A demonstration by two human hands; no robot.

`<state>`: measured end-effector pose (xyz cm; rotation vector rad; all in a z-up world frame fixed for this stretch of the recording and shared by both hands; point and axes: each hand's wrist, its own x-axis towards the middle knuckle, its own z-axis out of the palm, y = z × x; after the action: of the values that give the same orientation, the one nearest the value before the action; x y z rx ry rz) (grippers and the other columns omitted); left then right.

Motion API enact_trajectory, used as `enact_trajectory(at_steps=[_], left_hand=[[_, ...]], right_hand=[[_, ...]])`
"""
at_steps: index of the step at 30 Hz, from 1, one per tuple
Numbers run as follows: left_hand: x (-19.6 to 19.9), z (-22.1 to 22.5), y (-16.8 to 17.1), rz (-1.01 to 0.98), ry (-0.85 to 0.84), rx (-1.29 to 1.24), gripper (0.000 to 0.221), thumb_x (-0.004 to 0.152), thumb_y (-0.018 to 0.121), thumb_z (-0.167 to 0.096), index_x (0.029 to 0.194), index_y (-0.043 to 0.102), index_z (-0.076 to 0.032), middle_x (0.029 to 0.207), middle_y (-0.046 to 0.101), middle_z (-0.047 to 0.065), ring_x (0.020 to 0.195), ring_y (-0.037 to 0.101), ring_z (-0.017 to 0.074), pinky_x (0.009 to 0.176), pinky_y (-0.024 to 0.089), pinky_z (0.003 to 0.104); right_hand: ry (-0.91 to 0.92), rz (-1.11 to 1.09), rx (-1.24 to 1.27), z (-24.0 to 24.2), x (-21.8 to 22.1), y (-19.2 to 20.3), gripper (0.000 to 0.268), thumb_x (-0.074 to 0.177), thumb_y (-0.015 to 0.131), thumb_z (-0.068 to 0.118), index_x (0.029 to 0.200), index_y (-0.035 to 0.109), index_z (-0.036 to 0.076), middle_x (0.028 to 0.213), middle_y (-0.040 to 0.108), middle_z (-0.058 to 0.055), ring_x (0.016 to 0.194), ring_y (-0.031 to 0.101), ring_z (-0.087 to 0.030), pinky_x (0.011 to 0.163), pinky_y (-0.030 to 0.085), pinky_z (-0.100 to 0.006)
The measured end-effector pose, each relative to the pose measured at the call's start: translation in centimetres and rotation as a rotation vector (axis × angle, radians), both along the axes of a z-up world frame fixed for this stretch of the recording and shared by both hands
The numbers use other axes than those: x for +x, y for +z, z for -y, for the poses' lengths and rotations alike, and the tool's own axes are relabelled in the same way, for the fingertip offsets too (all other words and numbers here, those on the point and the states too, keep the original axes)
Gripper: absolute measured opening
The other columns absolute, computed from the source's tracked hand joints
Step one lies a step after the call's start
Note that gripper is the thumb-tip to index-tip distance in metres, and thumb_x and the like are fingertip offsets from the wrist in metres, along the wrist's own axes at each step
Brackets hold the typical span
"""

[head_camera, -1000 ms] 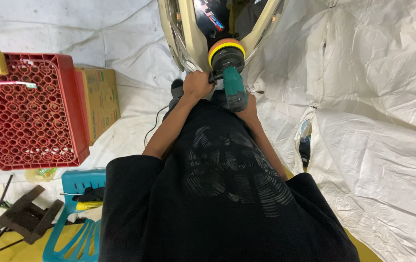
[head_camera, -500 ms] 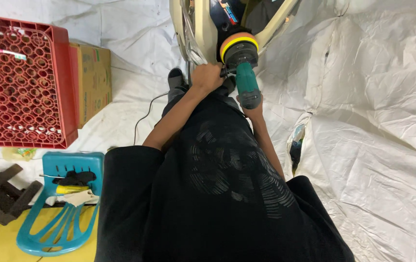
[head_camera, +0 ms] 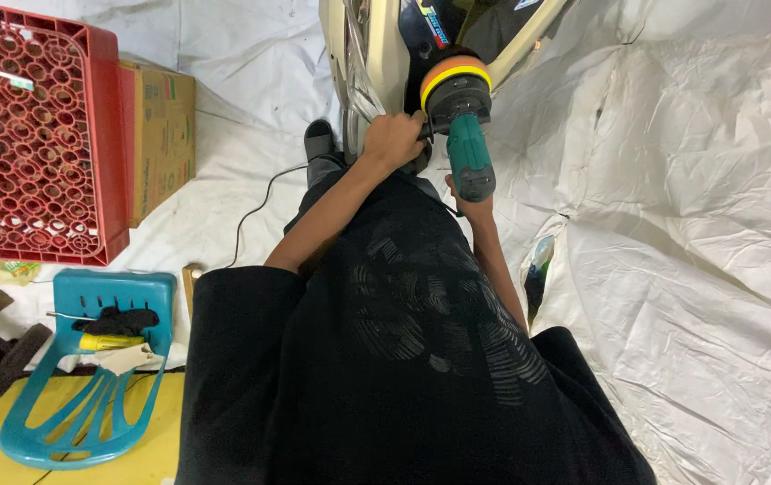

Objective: The person uses a green electric polisher with a yellow pad to buff the front body panel of a beige scooter. They move the tool across the surface, focusing on the area around the headlight and side fairing.

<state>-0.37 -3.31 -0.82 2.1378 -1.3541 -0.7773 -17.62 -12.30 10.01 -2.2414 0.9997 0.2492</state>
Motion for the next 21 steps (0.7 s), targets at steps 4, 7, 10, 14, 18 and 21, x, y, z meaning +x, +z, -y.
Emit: enact_trajectory(at_steps=[4,7,10,14,18,21], left_hand=[[0.4,0.0,1.1,0.055,0.020,-0.035,0.029,0.086,0.069,-0.023,0.109,0.067,-0.005,0.075,0.070,0.013,0.070,0.074,0.0365,0.063,0.060,0.046],[0.5,0.3,1.1,0.103,0.034,-0.061,0.022,0.085,0.069,-0.021,0.102,0.066,-0.007,0.069,0.067,0.011,0.063,0.073,0.0321,0.058,0.059,0.041],[0.7,0.5,0.9,0.100,0.036,-0.092,0.023,0.083,0.072,-0.022,0.100,0.067,-0.007,0.065,0.065,0.010,0.059,0.071,0.0314,0.055,0.057,0.041],[0.7,0.8,0.8,0.086,0.049,-0.069,0.022,0.083,0.073,-0.022,0.098,0.066,-0.007,0.066,0.066,0.011,0.061,0.072,0.0316,0.056,0.058,0.042],[1.0,0.4,1.1,0.020,0.052,-0.016,0.025,0.085,0.072,-0.024,0.100,0.066,-0.006,0.070,0.068,0.012,0.066,0.073,0.0347,0.060,0.059,0.047],[1.3,0.1,0.8,-0.022,0.045,0.009,0.028,0.083,0.073,-0.026,0.102,0.067,-0.007,0.072,0.069,0.014,0.072,0.074,0.0404,0.064,0.060,0.050]], right_hand=[[-0.008,0.007,-0.006,0.1,0.3,0.1,0.049,0.085,0.068,0.037,0.116,0.064,0.000,0.085,0.072,-0.027,0.091,0.068,-0.054,0.077,0.054,-0.062],[-0.014,0.014,-0.013,0.3,0.3,0.3,0.049,0.084,0.069,0.037,0.115,0.064,0.000,0.085,0.072,-0.026,0.091,0.068,-0.054,0.077,0.054,-0.062],[-0.024,0.021,-0.022,0.4,0.2,0.5,0.048,0.084,0.069,0.037,0.115,0.064,0.000,0.085,0.072,-0.026,0.091,0.068,-0.054,0.077,0.054,-0.062],[-0.036,0.027,-0.035,0.5,0.0,0.8,0.048,0.084,0.069,0.037,0.114,0.064,0.000,0.084,0.072,-0.026,0.091,0.068,-0.054,0.077,0.054,-0.062],[-0.042,0.032,-0.040,0.2,0.0,1.0,0.048,0.083,0.069,0.036,0.114,0.065,0.000,0.084,0.072,-0.026,0.091,0.068,-0.054,0.076,0.054,-0.062],[-0.046,0.038,-0.042,0.1,0.3,1.0,0.048,0.083,0.069,0.036,0.113,0.065,0.000,0.084,0.072,-0.026,0.091,0.068,-0.054,0.076,0.054,-0.062]])
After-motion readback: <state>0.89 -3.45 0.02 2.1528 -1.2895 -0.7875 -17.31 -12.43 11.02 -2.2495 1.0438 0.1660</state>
